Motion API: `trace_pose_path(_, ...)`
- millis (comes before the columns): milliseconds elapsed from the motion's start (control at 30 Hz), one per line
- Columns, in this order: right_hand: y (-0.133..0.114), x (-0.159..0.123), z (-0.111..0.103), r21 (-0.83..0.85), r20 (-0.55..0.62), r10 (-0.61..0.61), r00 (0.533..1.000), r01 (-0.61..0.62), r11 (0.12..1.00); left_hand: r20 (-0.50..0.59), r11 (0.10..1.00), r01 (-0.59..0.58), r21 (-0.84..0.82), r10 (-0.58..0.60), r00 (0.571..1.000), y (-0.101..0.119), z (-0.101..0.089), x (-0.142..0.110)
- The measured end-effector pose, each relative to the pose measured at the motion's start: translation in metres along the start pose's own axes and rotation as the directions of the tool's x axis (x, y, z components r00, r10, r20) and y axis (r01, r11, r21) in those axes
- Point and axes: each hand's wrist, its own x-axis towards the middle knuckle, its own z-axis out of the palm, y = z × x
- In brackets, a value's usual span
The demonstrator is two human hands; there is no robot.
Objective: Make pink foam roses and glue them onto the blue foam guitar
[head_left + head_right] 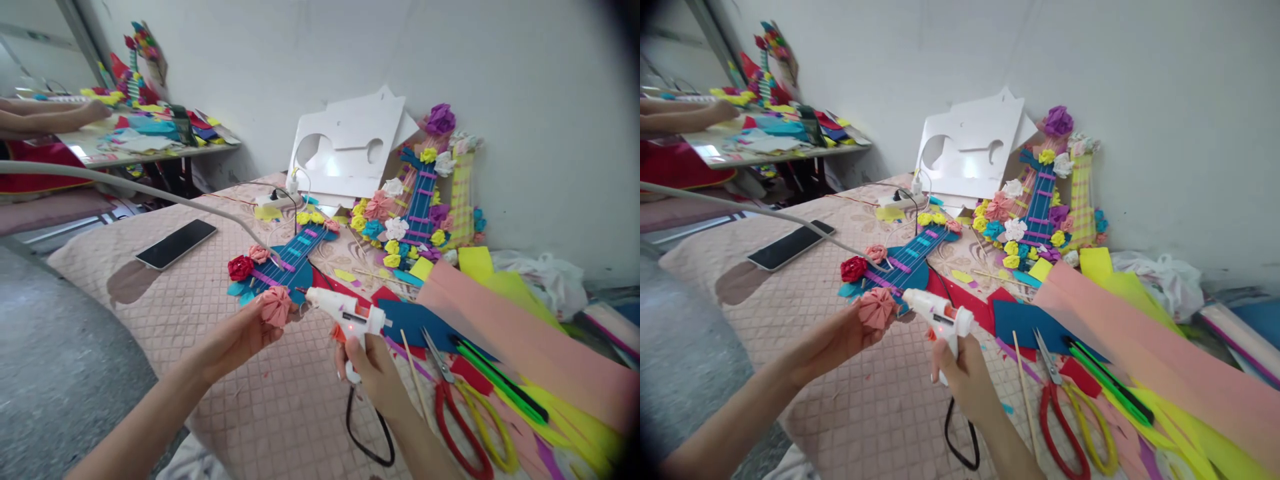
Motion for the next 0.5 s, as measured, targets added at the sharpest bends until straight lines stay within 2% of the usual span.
trace_pose_path(233, -0.0023, -0.0067, 0.0035, -0.178, 0.072, -0.021, 0.997, 0.034, 0.983, -0.087, 0.999, -0.049, 0.022, 0.05, 0.995, 0.0034, -0.0016, 0.0001)
trace_pose_path(367, -0.0003, -0.0077, 0.0036, -0.247, 0.073, -0.028, 0.997, 0.046, 0.968, -0.082, 0.997, -0.073, 0.006, 0.073, 0.994, 0.0022, 0.0007, -0.0001)
trace_pose_path(433, -0.0004, -0.0075, 0.0044, -0.255, 0.081, -0.044, 0.996, 0.064, 0.965, -0.075, 0.997, -0.072, 0.005, 0.072, 0.995, 0.0008, 0.0013, -0.0001)
trace_pose_path(500, -0.001, -0.007, 0.0053, -0.199, 0.02, -0.052, 0.998, 0.055, 0.978, -0.075, 0.997, -0.073, 0.021, 0.075, 0.994, -0.0004, 0.0014, -0.0001)
